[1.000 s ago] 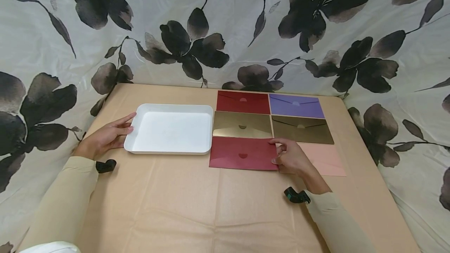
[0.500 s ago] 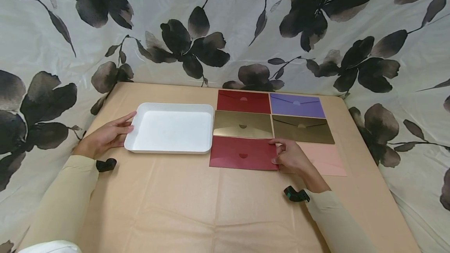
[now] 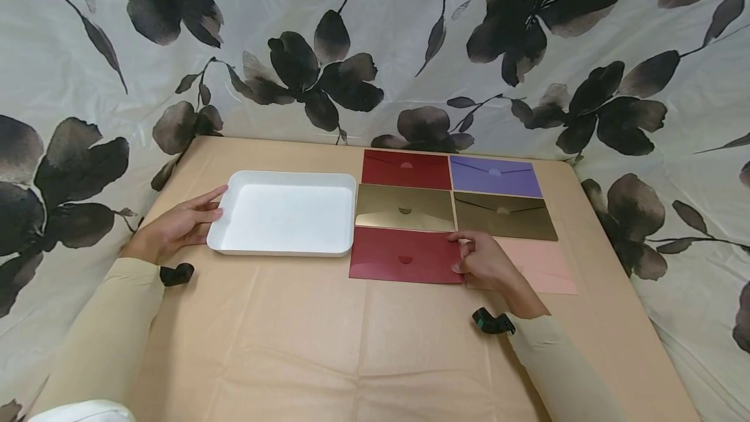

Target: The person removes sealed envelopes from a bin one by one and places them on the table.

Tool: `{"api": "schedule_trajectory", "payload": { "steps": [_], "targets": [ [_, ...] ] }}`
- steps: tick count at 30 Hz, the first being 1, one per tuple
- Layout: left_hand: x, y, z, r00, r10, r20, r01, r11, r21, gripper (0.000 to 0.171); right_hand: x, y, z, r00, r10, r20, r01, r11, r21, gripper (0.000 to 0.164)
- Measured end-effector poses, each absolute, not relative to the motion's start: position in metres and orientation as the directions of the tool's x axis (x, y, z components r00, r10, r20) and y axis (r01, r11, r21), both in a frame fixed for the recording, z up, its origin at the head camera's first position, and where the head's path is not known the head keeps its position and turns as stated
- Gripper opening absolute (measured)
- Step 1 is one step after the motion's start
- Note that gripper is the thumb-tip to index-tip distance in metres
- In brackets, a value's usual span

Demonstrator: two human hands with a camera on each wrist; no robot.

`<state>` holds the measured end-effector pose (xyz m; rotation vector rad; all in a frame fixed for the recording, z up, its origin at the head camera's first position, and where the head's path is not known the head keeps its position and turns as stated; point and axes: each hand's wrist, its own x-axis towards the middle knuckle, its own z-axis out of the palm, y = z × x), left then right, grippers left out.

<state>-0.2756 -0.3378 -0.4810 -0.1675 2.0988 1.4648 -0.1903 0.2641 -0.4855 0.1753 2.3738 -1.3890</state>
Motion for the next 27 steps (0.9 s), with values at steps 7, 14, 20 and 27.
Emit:
{"api": "schedule_trajectory", "payload": {
  "steps": [7, 14, 20, 27],
  "targets": [
    [-0.2763, -0.3381, -0.4797, -0.831, 0.216, -0.512, -0.408, 0.388, 0.826, 0.076, -0.1940, 0.2634, -0.4844, -0.909, -0.088, -0.407, 0.313, 0.499, -0.808, 0.067],
    [-0.2756, -0.3387, -0.4792, -0.823, 0.222, -0.523, -0.416, 0.392, 0.821, 0.074, -0.1939, 0.2614, -0.4823, -0.907, -0.093, -0.410, 0.309, 0.513, -0.801, 0.063],
    [-0.2738, -0.3386, -0.4813, -0.825, 0.232, -0.515, -0.409, 0.383, 0.828, 0.075, -0.1942, 0.2599, -0.4793, -0.901, -0.086, -0.425, 0.309, 0.561, -0.768, 0.062],
    [-0.2745, -0.3388, -0.4816, -0.828, 0.221, -0.515, -0.412, 0.383, 0.827, 0.074, -0.1988, 0.2575, -0.4797, -0.899, -0.057, -0.435, 0.322, 0.589, -0.742, 0.064]
  ]
}}
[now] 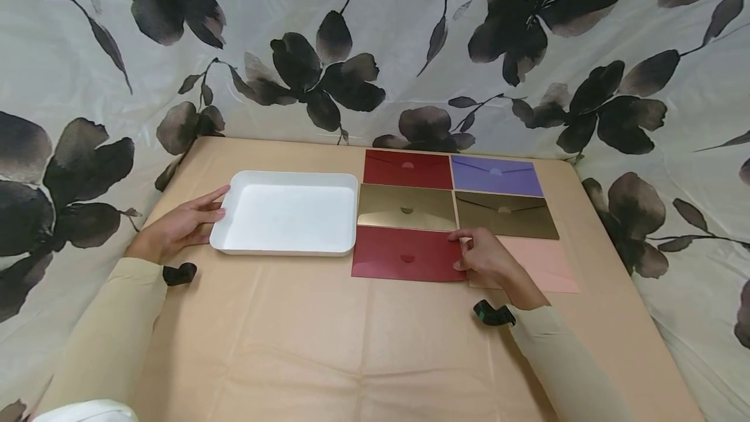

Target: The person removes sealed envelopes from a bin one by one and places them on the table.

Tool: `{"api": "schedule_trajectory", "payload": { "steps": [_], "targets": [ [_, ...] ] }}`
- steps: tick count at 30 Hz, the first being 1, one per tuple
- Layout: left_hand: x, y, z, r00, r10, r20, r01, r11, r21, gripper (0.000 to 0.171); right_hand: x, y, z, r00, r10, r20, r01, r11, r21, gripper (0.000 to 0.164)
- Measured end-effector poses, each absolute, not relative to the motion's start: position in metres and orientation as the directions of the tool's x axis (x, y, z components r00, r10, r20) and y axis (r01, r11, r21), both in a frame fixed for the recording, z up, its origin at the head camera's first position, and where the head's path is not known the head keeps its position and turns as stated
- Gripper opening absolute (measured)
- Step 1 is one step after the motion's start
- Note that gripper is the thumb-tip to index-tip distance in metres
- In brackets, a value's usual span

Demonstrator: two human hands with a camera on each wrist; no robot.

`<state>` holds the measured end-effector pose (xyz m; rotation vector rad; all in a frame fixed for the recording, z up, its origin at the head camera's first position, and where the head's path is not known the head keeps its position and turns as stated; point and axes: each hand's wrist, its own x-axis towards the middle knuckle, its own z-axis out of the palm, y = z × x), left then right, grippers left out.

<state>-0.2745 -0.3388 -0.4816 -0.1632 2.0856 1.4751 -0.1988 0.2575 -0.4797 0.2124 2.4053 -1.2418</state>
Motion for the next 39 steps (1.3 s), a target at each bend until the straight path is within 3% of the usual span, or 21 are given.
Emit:
{"api": "schedule_trajectory", "payload": {
  "steps": [28, 39],
  "targets": [
    [-0.276, -0.338, -0.478, -0.826, 0.234, -0.512, -0.408, 0.378, 0.831, 0.075, -0.202, 0.250, -0.471, -0.900, -0.085, -0.427, 0.244, 0.715, -0.656, 0.061],
    [-0.275, -0.338, -0.480, -0.826, 0.242, -0.509, -0.412, 0.357, 0.838, 0.076, -0.205, 0.249, -0.466, -0.909, -0.165, -0.384, 0.057, 0.861, -0.506, 0.062]
  ]
}}
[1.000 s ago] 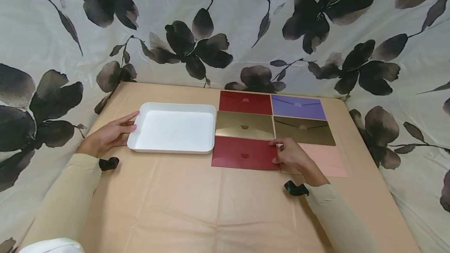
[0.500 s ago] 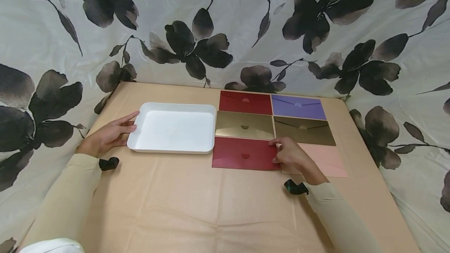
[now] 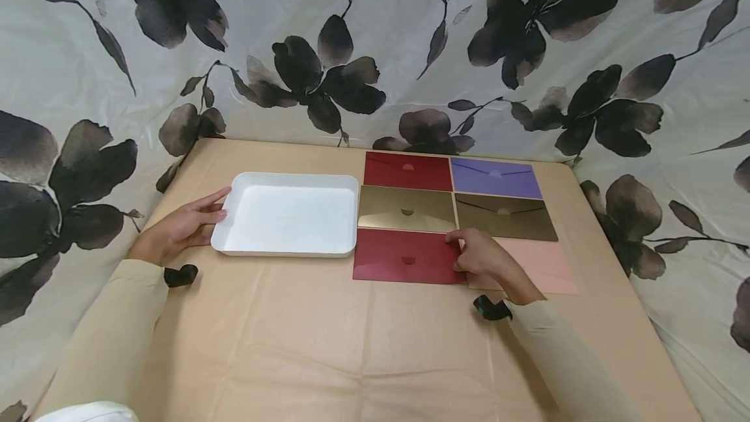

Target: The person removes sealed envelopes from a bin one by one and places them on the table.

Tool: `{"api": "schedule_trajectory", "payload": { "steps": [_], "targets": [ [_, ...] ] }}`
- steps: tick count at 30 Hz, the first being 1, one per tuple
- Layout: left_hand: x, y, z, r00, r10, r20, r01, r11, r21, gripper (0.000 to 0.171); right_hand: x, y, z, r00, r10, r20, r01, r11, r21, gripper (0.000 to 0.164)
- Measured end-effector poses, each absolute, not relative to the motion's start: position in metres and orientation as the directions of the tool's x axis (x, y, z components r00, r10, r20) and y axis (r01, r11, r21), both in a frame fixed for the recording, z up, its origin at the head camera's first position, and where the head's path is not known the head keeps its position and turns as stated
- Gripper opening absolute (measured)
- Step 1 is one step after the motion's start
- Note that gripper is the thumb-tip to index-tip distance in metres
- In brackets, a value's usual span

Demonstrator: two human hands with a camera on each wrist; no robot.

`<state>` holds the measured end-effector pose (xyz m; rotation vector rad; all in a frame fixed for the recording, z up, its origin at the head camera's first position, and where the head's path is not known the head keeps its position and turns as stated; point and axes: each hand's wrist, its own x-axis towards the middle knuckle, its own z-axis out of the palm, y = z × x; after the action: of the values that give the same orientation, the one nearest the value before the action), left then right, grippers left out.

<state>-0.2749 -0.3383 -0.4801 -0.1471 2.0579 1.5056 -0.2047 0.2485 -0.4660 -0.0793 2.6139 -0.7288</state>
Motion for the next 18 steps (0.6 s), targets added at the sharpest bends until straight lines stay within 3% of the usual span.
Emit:
{"api": "schedule_trajectory", "payload": {
  "steps": [6, 14, 18],
  "targets": [
    [-0.276, -0.339, -0.479, -0.831, 0.231, -0.506, -0.405, 0.371, 0.835, 0.076, -0.209, 0.245, -0.455, -0.902, -0.181, -0.391, -0.057, 0.950, -0.307, 0.059],
    [-0.275, -0.337, -0.481, -0.834, 0.244, -0.495, -0.380, 0.396, 0.836, 0.077, -0.213, 0.243, -0.448, -0.907, -0.206, -0.367, -0.122, 0.963, -0.241, 0.048],
    [-0.276, -0.332, -0.480, -0.841, 0.242, -0.484, -0.356, 0.427, 0.831, 0.078, -0.211, 0.243, -0.442, -0.934, -0.192, -0.301, -0.123, 0.965, -0.234, 0.053]
  ]
}}
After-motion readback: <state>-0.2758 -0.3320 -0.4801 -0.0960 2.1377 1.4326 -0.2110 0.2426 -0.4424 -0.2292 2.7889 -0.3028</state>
